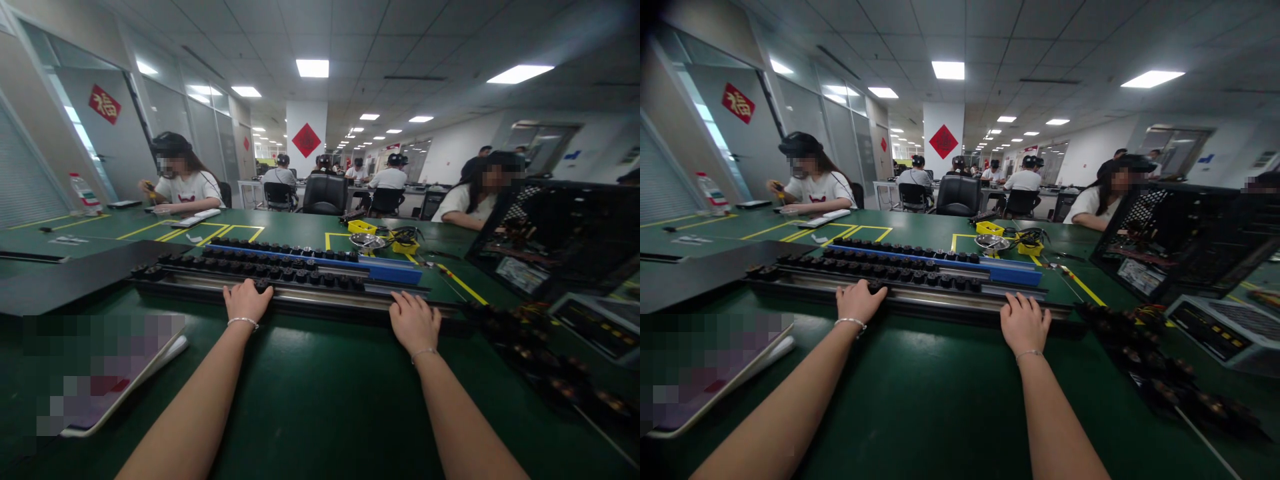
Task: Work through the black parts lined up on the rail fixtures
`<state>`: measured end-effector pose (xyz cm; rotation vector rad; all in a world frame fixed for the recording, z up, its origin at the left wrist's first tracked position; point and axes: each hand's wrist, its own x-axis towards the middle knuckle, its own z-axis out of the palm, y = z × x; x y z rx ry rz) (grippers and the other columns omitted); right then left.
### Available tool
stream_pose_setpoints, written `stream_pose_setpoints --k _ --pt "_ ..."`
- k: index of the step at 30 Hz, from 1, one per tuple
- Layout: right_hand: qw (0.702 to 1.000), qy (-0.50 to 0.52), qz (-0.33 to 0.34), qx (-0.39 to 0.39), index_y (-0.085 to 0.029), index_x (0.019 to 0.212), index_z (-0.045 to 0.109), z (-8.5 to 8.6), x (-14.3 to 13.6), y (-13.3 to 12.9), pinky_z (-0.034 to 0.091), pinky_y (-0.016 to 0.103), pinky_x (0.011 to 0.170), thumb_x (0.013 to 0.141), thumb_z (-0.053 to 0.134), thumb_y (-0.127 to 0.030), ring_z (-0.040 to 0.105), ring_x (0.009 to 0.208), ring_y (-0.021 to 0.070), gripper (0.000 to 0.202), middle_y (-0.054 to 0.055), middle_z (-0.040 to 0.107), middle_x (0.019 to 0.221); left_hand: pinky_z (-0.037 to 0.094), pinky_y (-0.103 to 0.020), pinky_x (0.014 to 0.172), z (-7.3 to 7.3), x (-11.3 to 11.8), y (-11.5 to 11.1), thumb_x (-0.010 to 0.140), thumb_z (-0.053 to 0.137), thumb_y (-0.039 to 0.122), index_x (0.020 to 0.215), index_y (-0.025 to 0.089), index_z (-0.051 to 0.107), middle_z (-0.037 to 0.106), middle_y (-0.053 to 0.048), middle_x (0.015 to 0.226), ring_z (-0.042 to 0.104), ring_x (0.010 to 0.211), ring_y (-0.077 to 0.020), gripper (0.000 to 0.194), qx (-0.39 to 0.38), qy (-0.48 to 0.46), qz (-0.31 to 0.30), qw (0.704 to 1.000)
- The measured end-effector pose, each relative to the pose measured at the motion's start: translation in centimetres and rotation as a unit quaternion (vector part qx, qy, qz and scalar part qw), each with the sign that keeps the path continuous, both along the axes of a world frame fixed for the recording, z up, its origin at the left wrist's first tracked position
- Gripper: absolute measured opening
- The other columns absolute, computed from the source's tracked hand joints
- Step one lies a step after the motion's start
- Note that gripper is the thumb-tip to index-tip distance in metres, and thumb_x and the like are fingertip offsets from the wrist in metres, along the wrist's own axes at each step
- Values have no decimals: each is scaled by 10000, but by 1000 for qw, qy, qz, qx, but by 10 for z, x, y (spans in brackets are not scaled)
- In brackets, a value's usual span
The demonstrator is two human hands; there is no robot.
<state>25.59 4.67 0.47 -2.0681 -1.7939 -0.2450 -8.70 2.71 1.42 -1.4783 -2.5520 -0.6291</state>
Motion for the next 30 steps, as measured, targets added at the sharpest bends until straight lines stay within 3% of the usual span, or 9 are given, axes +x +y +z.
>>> stream_pose_setpoints --k 6,10,16,30 --pt "1000 -2 0 -8 -332 1238 530 0 0 0 211 518 1039 870 273 -329 367 1245 225 449 -21 478 1349 235 -504 1018 -6 0 -1 724 414 590 801 189 605 667 -136 890 550 997 -311 450 37 18 -9 999" --pt "1000 -5 -4 -10 -341 1242 524 0 0 0 207 513 1042 872 266 -330 366 1245 218 451 -23 475 1350 230 -501 1015 -6 1 -3 744 409 580 831 198 611 670 -118 908 553 982 -304 440 41 29 -17 999" --pt "1000 -4 -3 -22 -336 1244 521 3 0 0 202 516 1046 874 256 -335 363 1250 220 455 -28 465 1359 301 -407 972 -4 3 -7 768 409 523 912 200 635 602 -113 1134 518 1043 -280 420 83 54 -38 994" --pt "1000 0 -3 -3 -327 1233 536 0 -1 0 188 510 1044 872 261 -334 368 1245 223 454 -24 489 1338 299 -379 972 -5 4 -7 778 419 498 940 205 626 626 -82 1113 536 1036 -254 393 96 64 -50 992"
